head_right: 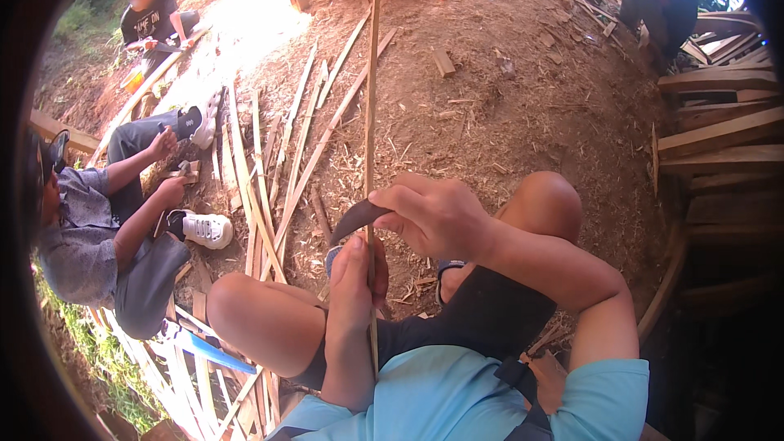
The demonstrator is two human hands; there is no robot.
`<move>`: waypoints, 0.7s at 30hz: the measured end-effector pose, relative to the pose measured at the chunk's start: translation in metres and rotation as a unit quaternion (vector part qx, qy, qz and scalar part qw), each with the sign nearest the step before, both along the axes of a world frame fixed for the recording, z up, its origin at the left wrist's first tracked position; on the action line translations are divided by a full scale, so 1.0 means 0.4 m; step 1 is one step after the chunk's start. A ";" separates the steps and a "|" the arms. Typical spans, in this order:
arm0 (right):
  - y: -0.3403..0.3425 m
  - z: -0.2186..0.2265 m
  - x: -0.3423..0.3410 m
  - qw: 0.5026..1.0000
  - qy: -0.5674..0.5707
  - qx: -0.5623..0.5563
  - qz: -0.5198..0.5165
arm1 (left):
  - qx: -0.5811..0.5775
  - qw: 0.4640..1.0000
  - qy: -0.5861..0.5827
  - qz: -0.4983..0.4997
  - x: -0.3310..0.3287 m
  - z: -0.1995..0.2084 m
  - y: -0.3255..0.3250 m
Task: The person sits on the ground and uses a curved blade to shave thin strips from a long, thin piece of wood. They hold the wood with one hand and pull the blade along its length with the other, creating wood shavings. Other people are visible in the background working on similar tasks.
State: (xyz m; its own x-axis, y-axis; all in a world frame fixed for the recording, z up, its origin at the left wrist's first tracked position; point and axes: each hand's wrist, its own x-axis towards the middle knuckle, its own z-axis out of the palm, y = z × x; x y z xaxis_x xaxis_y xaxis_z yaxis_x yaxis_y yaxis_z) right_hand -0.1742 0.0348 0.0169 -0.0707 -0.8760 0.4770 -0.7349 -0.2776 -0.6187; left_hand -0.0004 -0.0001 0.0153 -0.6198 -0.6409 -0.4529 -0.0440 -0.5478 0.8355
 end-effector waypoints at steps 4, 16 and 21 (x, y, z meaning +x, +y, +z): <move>-0.005 0.002 -0.005 1.000 -0.006 0.004 0.013 | 0.002 1.000 -0.020 0.018 0.001 -0.005 -0.007; -0.010 -0.004 -0.020 0.998 -0.051 0.025 0.014 | -0.027 1.000 -0.012 0.004 -0.009 -0.018 -0.009; -0.016 0.002 -0.031 0.999 -0.051 0.008 -0.005 | -0.028 0.999 -0.040 0.020 -0.015 -0.016 -0.001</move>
